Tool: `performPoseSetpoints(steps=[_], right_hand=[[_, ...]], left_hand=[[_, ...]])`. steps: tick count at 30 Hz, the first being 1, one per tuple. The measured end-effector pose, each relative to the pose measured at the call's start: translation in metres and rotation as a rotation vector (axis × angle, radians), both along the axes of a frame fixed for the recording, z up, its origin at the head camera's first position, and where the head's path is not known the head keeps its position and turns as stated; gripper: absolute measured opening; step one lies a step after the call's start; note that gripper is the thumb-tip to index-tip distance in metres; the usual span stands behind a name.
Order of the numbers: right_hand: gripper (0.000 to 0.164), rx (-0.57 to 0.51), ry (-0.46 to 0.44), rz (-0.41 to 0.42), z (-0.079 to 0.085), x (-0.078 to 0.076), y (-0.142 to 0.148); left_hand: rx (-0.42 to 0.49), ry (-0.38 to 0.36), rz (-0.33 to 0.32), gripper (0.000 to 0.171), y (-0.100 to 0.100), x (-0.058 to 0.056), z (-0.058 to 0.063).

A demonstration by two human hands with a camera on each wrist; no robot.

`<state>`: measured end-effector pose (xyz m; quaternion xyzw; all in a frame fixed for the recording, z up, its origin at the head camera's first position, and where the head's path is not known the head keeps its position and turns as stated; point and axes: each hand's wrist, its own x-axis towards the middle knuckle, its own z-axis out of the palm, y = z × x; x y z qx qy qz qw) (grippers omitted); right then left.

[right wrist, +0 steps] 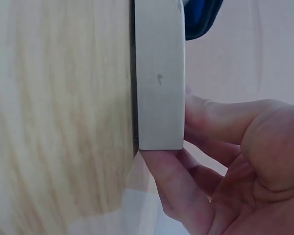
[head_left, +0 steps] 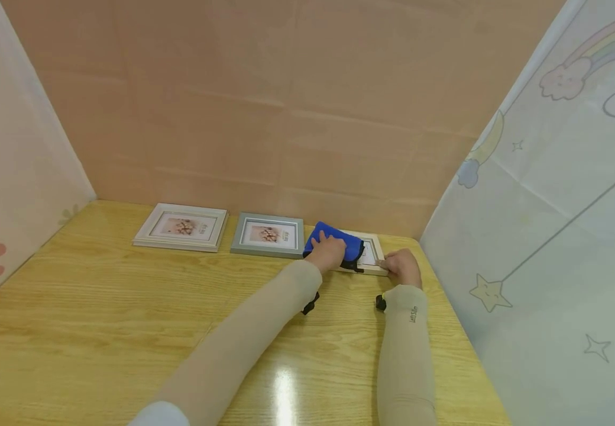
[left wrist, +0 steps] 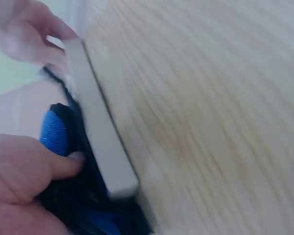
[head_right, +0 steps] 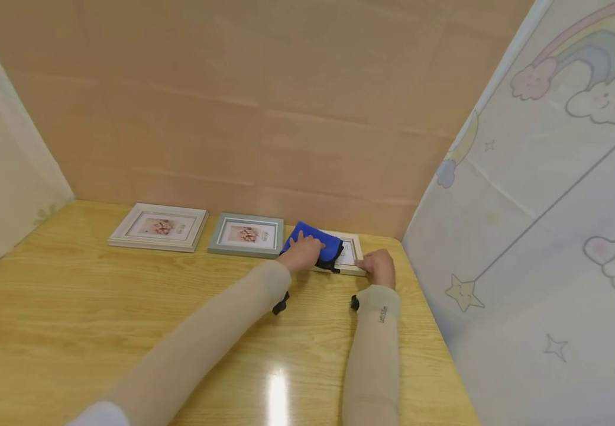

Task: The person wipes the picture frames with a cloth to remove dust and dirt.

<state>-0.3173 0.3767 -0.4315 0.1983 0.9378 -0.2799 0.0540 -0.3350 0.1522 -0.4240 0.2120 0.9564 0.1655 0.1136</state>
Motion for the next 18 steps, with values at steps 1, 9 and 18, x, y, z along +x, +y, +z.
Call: performPoseSetpoints(steps=[1,9,18], right_hand=[[0.031,0.002,-0.003,-0.008,0.001,0.0,0.0],[0.037,0.073,0.031,0.029,0.004,0.005,-0.001],[0.051,0.03,0.008,-0.025,0.003,0.01,-0.013]], left_hand=[[0.008,0.008,0.002,0.055,0.0,-0.003,0.0],[-0.019,0.136,-0.029,0.052,0.0,-0.015,-0.006],[0.07,0.01,-0.082,0.06,-0.015,-0.006,-0.008]])
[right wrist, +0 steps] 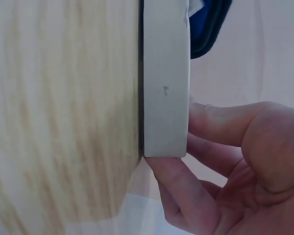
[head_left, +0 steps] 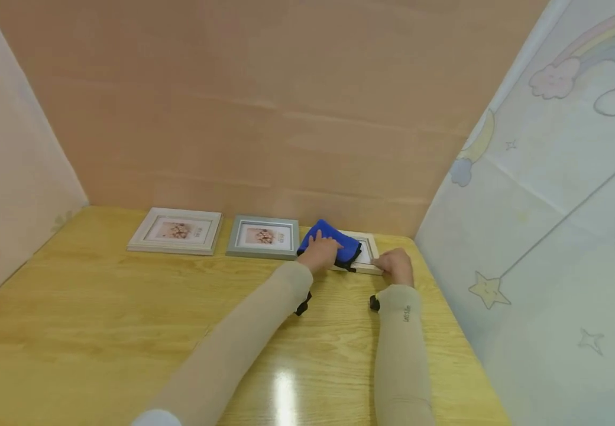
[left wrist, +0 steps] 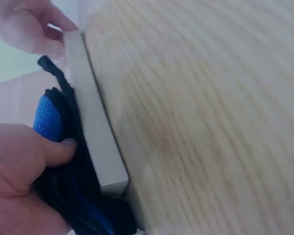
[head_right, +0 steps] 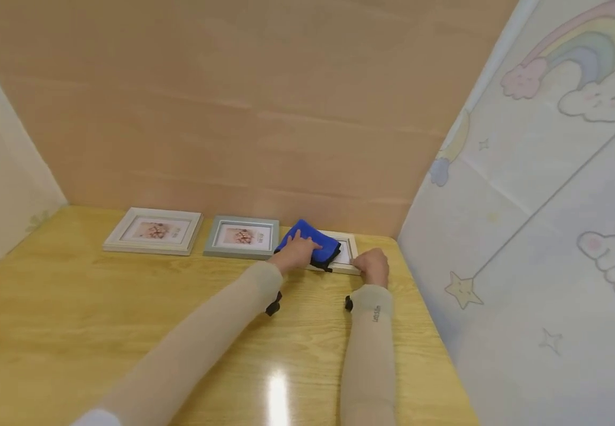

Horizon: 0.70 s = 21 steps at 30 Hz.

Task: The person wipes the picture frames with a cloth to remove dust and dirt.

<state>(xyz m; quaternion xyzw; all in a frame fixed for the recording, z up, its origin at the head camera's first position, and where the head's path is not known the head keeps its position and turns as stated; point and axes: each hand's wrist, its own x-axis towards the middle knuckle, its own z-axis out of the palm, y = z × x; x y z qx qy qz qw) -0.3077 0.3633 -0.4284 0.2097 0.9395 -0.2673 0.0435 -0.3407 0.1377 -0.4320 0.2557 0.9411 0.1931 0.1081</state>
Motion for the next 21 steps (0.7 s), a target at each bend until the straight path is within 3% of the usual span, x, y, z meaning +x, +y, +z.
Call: performPoseSetpoints(steps=[6,12,16,21], right_hand=[[0.049,-0.005,-0.022,0.02,-0.003,-0.011,-0.007],[0.038,0.07,0.0,0.055,0.0,-0.011,-0.004],[0.04,0.054,0.001,0.056,-0.003,-0.008,0.002],[0.045,0.026,0.009,0.04,-0.003,-0.004,0.002]], left_hand=[[0.023,-0.05,-0.025,0.061,-0.016,0.01,0.007],[0.007,-0.048,-0.036,0.059,-0.009,0.011,0.014],[0.006,-0.059,-0.005,0.064,0.007,0.009,0.009],[0.061,0.013,0.059,0.07,0.021,0.004,-0.001]])
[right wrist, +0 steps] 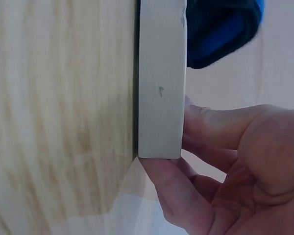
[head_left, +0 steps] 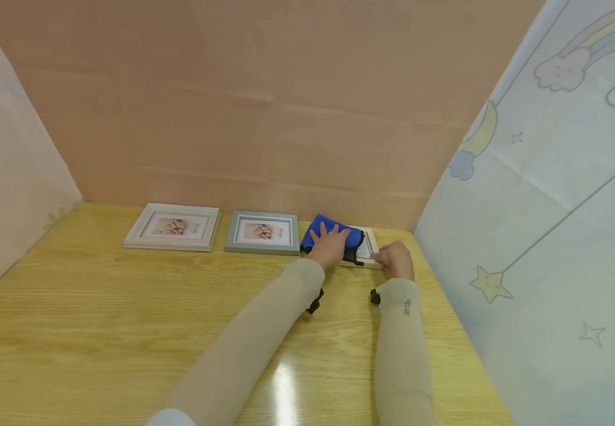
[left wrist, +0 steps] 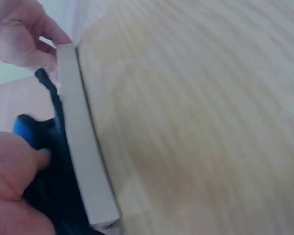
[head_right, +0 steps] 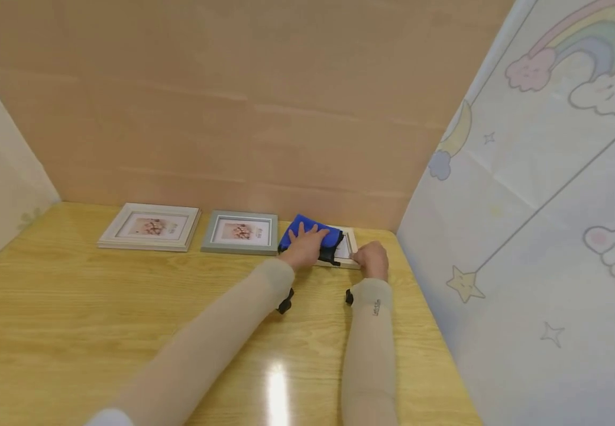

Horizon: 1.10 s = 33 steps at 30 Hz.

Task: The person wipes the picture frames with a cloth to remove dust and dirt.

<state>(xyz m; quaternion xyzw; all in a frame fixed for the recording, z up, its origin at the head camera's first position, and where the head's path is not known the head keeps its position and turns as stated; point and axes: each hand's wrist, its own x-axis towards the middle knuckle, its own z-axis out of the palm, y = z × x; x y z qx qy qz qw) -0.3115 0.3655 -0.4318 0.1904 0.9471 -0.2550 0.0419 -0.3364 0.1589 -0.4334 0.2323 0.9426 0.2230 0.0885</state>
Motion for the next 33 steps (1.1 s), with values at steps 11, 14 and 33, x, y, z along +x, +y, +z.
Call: performPoseSetpoints(steps=[11,14,33], right_hand=[[0.048,-0.018,-0.025,-0.028,0.002,0.001,-0.005],[0.048,-0.02,-0.019,-0.034,0.002,0.003,-0.004],[0.047,0.038,0.007,0.002,0.004,0.003,-0.002]], left_hand=[[-0.047,0.066,0.01,0.063,-0.001,0.007,-0.015],[-0.069,0.039,0.004,0.064,0.0,0.012,-0.014],[-0.109,0.019,0.067,0.06,0.001,0.031,0.003]])
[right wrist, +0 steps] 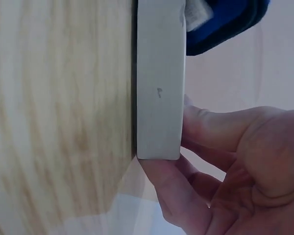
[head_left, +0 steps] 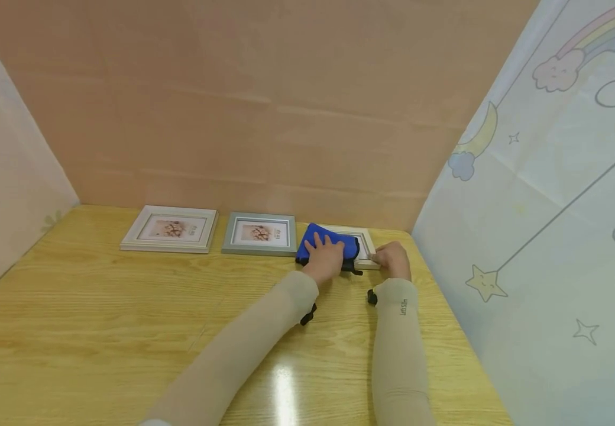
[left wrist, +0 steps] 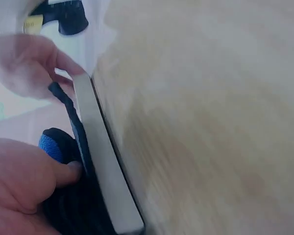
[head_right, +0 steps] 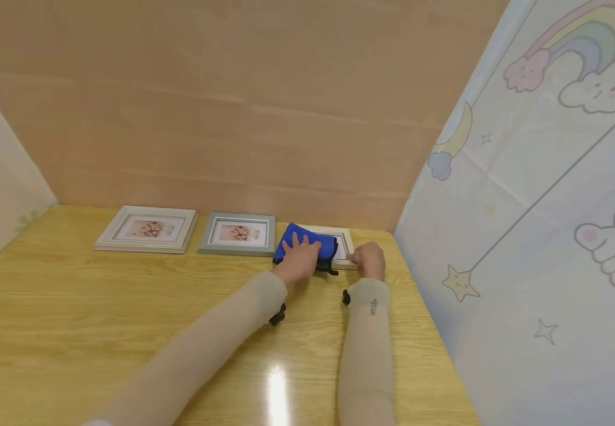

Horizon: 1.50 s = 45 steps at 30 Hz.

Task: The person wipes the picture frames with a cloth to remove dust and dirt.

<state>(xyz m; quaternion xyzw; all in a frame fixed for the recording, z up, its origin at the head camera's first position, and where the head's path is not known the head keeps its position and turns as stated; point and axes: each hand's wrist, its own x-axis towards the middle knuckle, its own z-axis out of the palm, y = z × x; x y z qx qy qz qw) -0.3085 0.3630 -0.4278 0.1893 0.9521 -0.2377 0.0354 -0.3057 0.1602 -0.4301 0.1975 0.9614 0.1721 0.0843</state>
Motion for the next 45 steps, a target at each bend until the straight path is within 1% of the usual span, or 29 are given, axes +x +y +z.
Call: performPoseSetpoints(steps=[4,6,9,11,13,16,18,19,22,24,25,26,27,32,34,35,37,40,45], right_hand=[[0.047,-0.01,-0.009,-0.004,0.003,0.0,-0.002],[0.047,-0.013,-0.009,-0.01,0.003,0.0,-0.002],[0.047,-0.026,-0.01,-0.02,0.003,-0.001,-0.003],[0.045,-0.025,-0.005,-0.016,0.002,-0.001,-0.003],[0.042,-0.015,0.001,-0.008,0.0,-0.001,-0.003],[0.036,0.011,0.019,-0.001,0.0,0.0,-0.002],[0.034,0.004,0.015,-0.011,0.0,0.001,-0.002],[0.033,-0.006,0.005,-0.018,-0.001,0.0,-0.002],[0.039,-0.009,-0.022,-0.028,-0.002,0.0,-0.002],[0.043,-0.013,-0.037,-0.031,-0.002,-0.001,-0.002],[0.044,-0.01,-0.041,-0.027,-0.002,-0.001,-0.002],[0.045,-0.009,-0.041,-0.025,-0.002,0.0,-0.002],[0.046,-0.016,-0.042,-0.027,-0.001,0.0,-0.002],[0.049,-0.073,-0.036,-0.068,0.001,0.004,-0.003],[0.05,-0.078,-0.029,-0.078,0.002,0.005,-0.004],[0.05,-0.075,-0.025,-0.08,0.003,0.006,-0.004],[0.049,-0.08,-0.02,-0.086,0.004,0.007,-0.005],[0.049,-0.067,-0.017,-0.084,0.005,0.008,-0.006],[0.05,-0.089,-0.034,-0.088,0.006,0.009,-0.006]], left_hand=[[0.003,0.0,0.049,0.057,0.001,-0.02,-0.003],[0.0,0.005,0.057,0.058,0.003,-0.029,-0.005],[0.012,0.004,0.034,0.062,0.007,-0.037,-0.007],[0.025,0.009,0.018,0.063,0.008,-0.04,-0.008],[0.051,0.012,-0.003,0.064,0.009,-0.041,-0.009],[0.072,0.037,-0.043,0.064,0.009,-0.039,-0.009],[0.081,0.044,-0.081,0.064,0.01,-0.036,-0.009],[0.083,0.033,-0.098,0.064,0.011,-0.035,-0.01],[0.074,0.027,-0.146,0.066,0.012,-0.031,-0.013],[0.064,0.034,-0.155,0.065,0.014,-0.029,-0.015],[0.06,0.039,-0.154,0.065,0.014,-0.029,-0.015],[0.048,0.054,-0.143,0.064,0.012,-0.027,-0.014],[0.039,0.062,-0.125,0.062,0.012,-0.028,-0.015],[-0.048,0.103,0.018,0.056,0.004,-0.032,-0.016],[-0.069,0.123,0.048,0.055,0.0,-0.032,-0.016],[-0.068,0.127,0.053,0.054,-0.001,-0.031,-0.015],[-0.041,0.121,0.041,0.053,-0.003,-0.027,-0.014],[0.0,0.102,0.016,0.054,-0.005,-0.016,-0.011],[-0.007,0.074,0.005,0.06,-0.003,0.004,-0.009]])
